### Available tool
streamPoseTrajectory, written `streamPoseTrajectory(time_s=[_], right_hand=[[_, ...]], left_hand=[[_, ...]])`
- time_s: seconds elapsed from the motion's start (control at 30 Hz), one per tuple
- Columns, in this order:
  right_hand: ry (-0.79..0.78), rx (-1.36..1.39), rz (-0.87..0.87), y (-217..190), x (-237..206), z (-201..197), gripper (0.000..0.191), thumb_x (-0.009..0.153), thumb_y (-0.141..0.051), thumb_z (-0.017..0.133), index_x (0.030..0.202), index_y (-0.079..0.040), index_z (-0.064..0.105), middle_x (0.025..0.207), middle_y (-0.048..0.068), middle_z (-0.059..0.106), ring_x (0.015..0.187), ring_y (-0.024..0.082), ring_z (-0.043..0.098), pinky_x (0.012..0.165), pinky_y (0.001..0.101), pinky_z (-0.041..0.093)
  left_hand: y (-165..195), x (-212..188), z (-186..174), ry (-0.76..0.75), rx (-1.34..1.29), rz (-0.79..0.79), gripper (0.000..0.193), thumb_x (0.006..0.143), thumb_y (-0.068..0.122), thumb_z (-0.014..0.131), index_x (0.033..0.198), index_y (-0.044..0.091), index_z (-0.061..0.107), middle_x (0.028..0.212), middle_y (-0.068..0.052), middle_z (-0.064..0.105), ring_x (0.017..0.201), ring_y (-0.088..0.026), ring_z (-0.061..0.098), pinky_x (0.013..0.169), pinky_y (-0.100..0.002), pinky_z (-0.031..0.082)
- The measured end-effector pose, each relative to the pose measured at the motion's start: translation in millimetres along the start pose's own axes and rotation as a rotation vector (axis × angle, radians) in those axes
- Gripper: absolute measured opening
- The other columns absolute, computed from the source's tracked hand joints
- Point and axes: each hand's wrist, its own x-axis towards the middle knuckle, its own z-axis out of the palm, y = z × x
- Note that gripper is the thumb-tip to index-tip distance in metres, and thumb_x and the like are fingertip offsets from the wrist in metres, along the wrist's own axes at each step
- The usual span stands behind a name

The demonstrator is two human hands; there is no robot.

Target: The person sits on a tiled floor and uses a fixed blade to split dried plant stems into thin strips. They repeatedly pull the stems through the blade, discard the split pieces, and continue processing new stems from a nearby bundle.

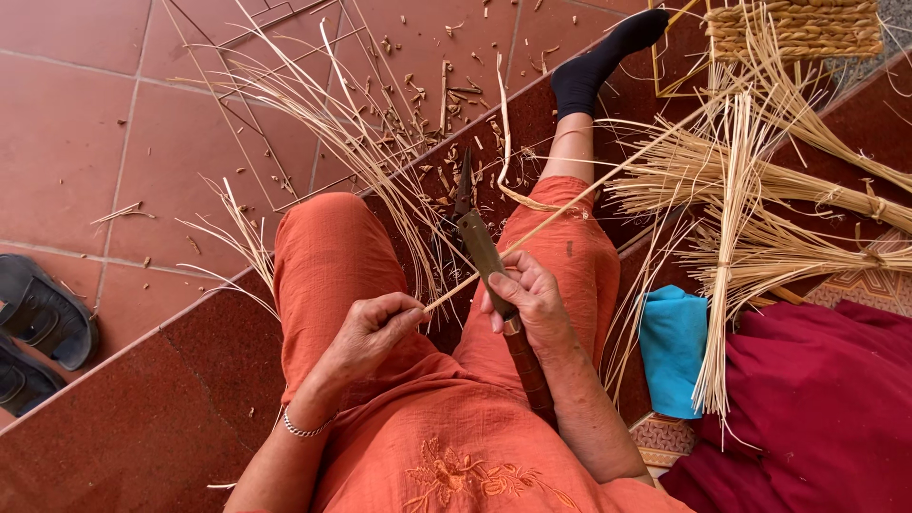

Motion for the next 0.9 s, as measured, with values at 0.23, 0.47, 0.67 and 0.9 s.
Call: streamPoseTrajectory(time_s=[0.23,0.47,0.67,0.9], right_hand=[[-0.023,-0.083,0.018,-4,-4,14,0.026,0.099,-0.012,0.061,0.12,0.001,0.052,0.075,0.013,0.07,0.049,0.013,0.064,0.041,0.0228,0.052],[-0.057,-0.081,0.051,7,-3,16,0.021,0.101,-0.01,0.062,0.116,0.003,0.053,0.076,0.014,0.071,0.049,0.014,0.064,0.043,0.0226,0.052],[0.025,0.012,-0.044,5,7,-9,0.018,0.101,-0.009,0.064,0.111,0.0,0.053,0.077,0.015,0.07,0.05,0.015,0.065,0.042,0.0237,0.053],[0.017,-0.001,-0.012,-5,3,-2,0.021,0.099,-0.007,0.061,0.117,0.0,0.054,0.074,0.015,0.07,0.048,0.014,0.065,0.039,0.0234,0.053]], left_hand=[[-3,4,-2,0.023,-0.017,0.07,0.017,0.1,0.011,0.066,0.11,0.002,0.076,0.08,0.004,0.067,0.067,-0.003,0.054,0.055,-0.02,0.047],[5,-1,-5,-0.019,-0.021,0.081,0.018,0.1,0.011,0.065,0.108,0.0,0.077,0.081,0.003,0.069,0.07,-0.003,0.055,0.057,-0.02,0.047],[2,-15,-18,0.01,0.021,0.036,0.017,0.099,0.011,0.067,0.107,0.001,0.078,0.076,0.003,0.067,0.064,-0.002,0.052,0.053,-0.021,0.044],[-6,-13,-18,0.026,-0.012,0.006,0.018,0.1,0.012,0.066,0.108,0.001,0.078,0.077,0.004,0.066,0.066,-0.002,0.051,0.054,-0.02,0.043]])
